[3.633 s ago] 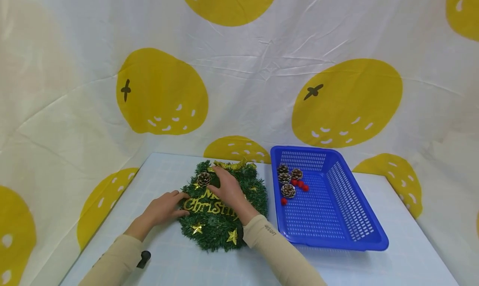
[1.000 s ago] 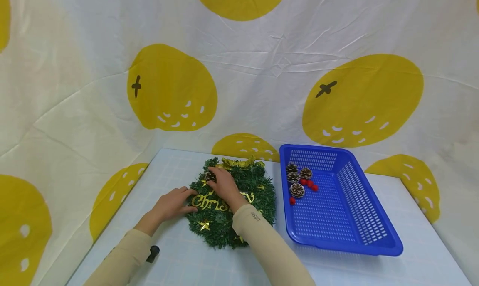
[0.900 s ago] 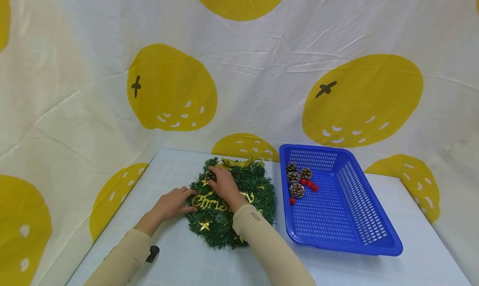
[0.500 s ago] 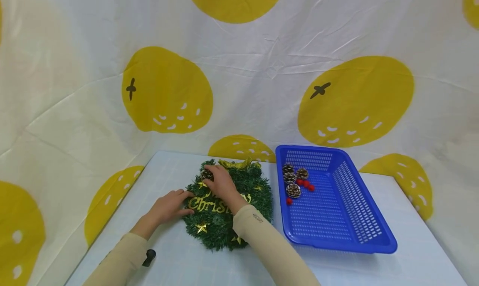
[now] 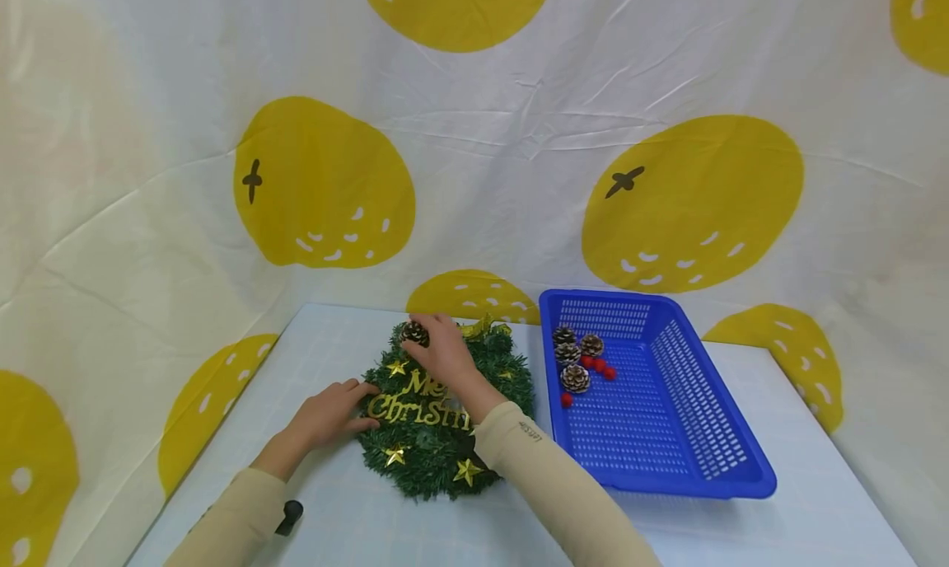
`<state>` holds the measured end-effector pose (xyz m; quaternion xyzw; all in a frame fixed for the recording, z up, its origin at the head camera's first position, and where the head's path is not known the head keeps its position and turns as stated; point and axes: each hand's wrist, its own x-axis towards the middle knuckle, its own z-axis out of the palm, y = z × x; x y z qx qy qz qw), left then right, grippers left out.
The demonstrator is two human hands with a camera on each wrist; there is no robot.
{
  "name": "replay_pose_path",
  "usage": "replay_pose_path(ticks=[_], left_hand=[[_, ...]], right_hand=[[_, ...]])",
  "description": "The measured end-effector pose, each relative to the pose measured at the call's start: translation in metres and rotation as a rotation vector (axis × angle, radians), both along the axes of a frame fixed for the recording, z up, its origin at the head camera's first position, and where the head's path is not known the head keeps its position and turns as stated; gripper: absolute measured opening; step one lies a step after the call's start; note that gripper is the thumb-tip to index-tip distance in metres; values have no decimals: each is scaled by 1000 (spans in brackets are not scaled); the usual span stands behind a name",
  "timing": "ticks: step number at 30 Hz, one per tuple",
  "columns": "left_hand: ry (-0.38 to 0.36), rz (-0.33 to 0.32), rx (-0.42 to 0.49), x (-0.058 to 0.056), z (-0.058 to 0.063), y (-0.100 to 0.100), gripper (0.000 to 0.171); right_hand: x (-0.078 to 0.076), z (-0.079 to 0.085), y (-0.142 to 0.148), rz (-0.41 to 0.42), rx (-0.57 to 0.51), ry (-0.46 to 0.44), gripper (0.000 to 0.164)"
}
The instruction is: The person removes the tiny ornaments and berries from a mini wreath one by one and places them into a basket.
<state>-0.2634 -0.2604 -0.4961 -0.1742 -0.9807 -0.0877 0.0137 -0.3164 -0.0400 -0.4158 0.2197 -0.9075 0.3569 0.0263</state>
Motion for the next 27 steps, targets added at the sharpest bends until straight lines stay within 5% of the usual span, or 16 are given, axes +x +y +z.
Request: replay_pose_path(ticks=[27], left_hand=[[4,-8,-11,0,-1,-1,55]], right_hand=[[10,83,50,-51,-50,81,52]])
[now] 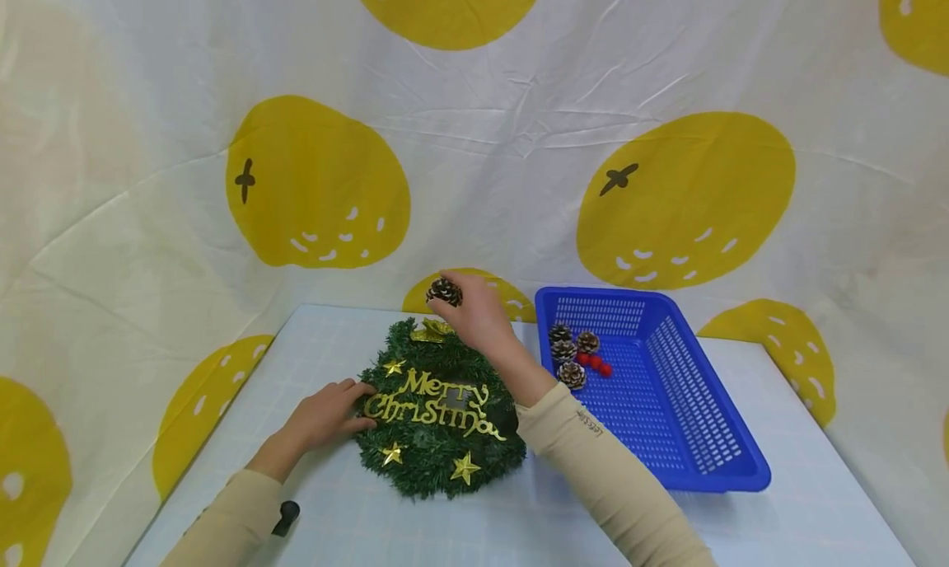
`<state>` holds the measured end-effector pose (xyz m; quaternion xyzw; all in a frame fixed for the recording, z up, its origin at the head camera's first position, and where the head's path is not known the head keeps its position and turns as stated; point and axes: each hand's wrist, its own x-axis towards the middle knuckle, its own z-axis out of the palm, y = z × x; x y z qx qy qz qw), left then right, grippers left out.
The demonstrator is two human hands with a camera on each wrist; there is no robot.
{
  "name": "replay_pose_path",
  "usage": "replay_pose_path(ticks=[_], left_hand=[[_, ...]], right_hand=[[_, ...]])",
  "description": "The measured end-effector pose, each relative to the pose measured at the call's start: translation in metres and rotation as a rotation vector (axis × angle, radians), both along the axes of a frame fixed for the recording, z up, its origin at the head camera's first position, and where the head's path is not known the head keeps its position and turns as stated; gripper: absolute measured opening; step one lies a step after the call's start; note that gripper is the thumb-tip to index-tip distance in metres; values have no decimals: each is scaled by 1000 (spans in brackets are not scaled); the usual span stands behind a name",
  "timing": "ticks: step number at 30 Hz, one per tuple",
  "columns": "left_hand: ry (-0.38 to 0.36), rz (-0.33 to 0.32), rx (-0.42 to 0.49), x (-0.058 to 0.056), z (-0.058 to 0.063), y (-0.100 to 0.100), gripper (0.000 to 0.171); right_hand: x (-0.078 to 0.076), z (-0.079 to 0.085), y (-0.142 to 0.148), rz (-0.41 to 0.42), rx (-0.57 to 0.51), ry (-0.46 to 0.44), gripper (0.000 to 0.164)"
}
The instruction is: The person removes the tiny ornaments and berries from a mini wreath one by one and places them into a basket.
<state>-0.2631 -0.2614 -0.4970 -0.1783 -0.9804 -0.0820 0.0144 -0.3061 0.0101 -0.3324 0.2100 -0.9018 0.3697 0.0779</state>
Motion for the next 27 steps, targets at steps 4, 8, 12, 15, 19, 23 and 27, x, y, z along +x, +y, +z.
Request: replay_pose_path(ticks=[4,8,12,15,19,23,27], left_hand=[[2,-6,0,-1,0,-1,55],[6,-16,0,-1,0,0,55],[7,-13,-3,-1,1,1,54],[5,-12,-6,0,2,1,54],[3,-20,-5,1,3,1,54],[8,-23,-1,1,4,1,54],[11,-26,5,3,4,1,55]], right_hand=[[-2,11,10,-40,-8,-10,53],[-2,19,20,-79,-36,-13,54],[-3,24,30,-104,-64,-28,55],[-4,25,38,-121,-60,-35,56],[-7,23,47,-151,-56,-36,55],[-10,21,58,-188,-53,-21,54],[-13,17,70,-227,-76,-34,54]])
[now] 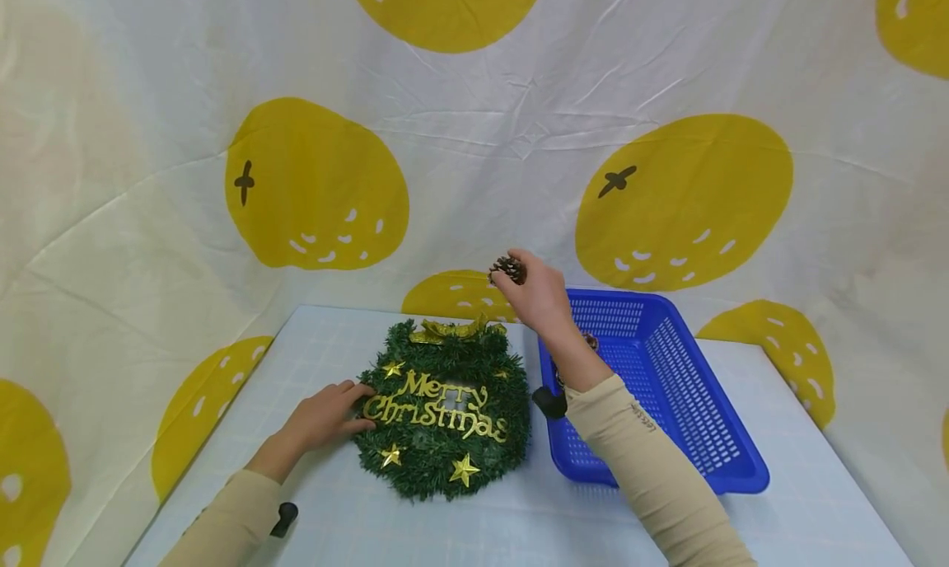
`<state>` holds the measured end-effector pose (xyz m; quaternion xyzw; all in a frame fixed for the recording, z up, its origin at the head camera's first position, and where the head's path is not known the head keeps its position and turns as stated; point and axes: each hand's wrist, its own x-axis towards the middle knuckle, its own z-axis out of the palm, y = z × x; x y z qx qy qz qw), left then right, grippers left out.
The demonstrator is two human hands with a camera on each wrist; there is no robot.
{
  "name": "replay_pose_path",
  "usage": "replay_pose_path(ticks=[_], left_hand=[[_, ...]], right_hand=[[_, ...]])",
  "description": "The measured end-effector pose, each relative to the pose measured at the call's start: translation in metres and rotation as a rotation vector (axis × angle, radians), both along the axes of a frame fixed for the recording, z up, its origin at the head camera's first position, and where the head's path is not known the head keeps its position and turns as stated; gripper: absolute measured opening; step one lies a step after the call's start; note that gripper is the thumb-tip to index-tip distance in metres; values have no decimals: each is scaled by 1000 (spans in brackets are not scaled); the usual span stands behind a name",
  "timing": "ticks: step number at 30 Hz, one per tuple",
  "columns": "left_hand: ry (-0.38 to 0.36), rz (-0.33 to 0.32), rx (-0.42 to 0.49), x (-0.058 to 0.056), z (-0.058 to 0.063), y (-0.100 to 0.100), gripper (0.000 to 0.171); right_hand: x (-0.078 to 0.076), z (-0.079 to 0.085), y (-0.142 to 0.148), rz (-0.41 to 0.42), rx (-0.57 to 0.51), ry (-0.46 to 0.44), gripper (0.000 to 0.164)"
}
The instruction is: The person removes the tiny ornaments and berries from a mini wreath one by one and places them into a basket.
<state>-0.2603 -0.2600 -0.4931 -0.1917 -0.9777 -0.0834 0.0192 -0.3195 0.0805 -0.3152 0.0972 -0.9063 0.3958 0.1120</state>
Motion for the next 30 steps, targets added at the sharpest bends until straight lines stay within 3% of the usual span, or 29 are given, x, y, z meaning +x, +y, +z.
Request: replay_pose_path(ticks=[12,30], left_hand=[[-10,8,7,-1,-5,-1,55],[-11,6,-4,-1,1,-1,56]], right_hand=[[-8,-9,34,-88,-36,-34,57],[-35,-44,86,-203,25,-32,59]])
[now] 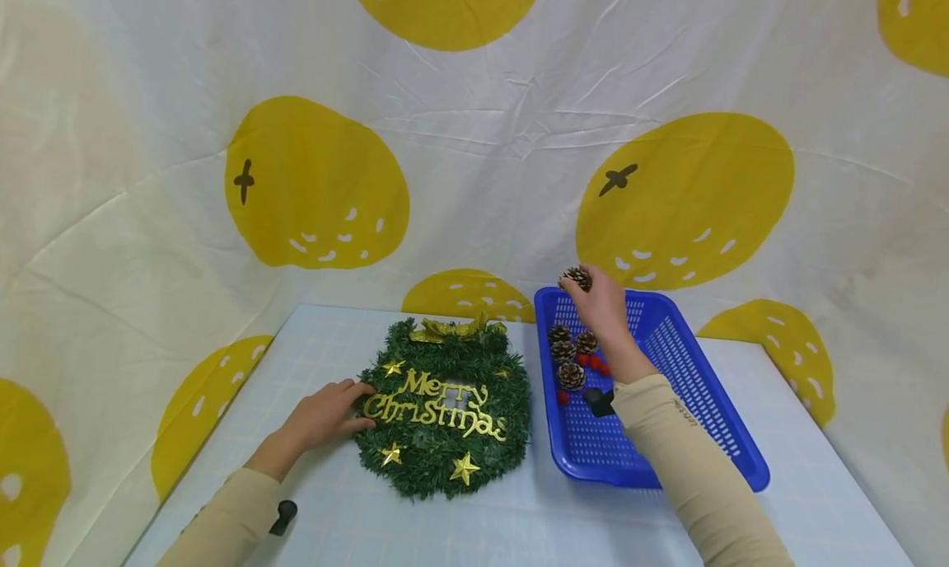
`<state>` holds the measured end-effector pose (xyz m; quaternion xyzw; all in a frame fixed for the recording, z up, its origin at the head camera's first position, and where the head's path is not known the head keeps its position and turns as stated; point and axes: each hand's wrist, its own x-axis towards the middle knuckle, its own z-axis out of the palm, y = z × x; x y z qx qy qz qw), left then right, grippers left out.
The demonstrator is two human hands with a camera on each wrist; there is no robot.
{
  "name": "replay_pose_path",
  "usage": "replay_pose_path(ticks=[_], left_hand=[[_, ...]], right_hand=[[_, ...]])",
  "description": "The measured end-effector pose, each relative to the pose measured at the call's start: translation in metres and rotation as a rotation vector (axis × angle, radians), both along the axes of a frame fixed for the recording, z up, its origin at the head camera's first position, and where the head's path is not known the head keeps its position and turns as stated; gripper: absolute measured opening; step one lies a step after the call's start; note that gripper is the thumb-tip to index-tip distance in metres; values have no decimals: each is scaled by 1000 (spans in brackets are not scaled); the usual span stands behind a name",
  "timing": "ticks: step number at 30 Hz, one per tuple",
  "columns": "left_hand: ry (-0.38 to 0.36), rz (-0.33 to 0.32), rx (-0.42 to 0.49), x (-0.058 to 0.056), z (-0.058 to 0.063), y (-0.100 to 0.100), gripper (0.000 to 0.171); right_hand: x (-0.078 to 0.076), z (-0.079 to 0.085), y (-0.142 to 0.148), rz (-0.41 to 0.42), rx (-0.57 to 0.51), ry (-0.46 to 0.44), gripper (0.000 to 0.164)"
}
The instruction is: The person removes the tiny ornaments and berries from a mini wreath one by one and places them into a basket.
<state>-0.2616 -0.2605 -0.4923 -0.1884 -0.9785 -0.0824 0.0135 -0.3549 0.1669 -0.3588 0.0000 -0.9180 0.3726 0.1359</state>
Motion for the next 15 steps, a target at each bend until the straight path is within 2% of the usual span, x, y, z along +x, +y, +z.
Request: replay_pose_path(ticks=[3,7,11,15], left_hand=[[1,4,-2,0,0,0,55],[1,-2,0,0,-1,-1,55],[-1,-3,-2,-1,-2,0,56],[-1,0,-4,-1,-2,0,56]], right_hand=[[-4,-9,9,-15,17,-6,58],[-7,-21,20,-23,48,-60,60],[-9,-32,29,5,112,-114,60],[-11,-39,35,50,179,-124,58]])
